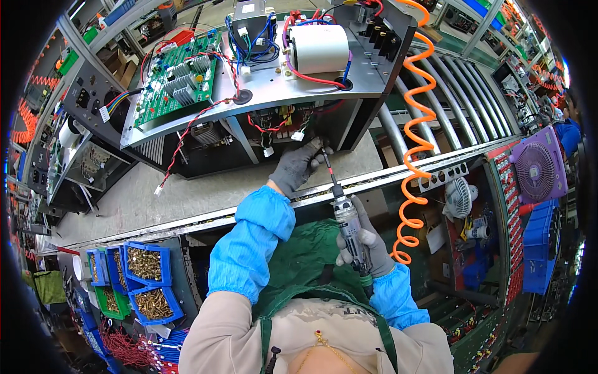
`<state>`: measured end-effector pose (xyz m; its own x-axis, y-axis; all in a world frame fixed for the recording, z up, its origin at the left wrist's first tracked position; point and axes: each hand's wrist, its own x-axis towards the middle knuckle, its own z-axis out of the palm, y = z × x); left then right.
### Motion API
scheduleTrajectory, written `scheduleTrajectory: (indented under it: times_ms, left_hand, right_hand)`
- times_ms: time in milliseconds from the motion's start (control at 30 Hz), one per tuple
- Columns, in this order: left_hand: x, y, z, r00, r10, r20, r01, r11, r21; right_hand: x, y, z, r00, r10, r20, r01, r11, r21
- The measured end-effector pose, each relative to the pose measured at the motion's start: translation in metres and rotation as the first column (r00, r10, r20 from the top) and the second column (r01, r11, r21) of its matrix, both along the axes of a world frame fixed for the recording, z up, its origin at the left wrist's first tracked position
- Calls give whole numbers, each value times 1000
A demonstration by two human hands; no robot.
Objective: The person assembles an electronic device by connecting red and blue wires to a white motor and a green circuit board. They then secure a control panel into a metal casing using a pneumatic screwdriver to fasten screws.
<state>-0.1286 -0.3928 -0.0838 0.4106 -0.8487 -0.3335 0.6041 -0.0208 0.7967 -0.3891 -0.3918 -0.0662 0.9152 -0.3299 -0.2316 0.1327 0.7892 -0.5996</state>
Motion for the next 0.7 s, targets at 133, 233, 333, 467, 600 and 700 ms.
scheduleTrajectory:
  times_ms: [133, 233, 333, 467, 600, 700]
  left_hand:
    - [-11, -22, -13, 850, 252, 463, -262, 964, -43]
    - [-22, -37, -9, 78, 120, 990, -301, 949, -91]
    - [-28, -43, 1, 20, -38, 999, -361, 932, 43]
    - [-13, -56, -11, -243, -301, 922, -381, 904, 195]
    - [-21, -54, 6, 49, 85, 995, -415, 908, -57]
    - [-13, -49, 4, 73, 104, 992, -309, 948, -77]
  right_hand:
    - [-1, -2, 11, 995, -99, -9, 98, 994, -48]
    - [-5, -9, 17, 989, -147, -14, 144, 984, -105]
    - [-11, -9, 24, 984, -174, -29, 167, 972, -165]
    - [-18, -8, 23, 985, -164, -49, 152, 969, -192]
    - [-21, -8, 25, 981, -180, -66, 165, 969, -185]
    - [-20, -6, 29, 979, -189, -74, 171, 966, -195]
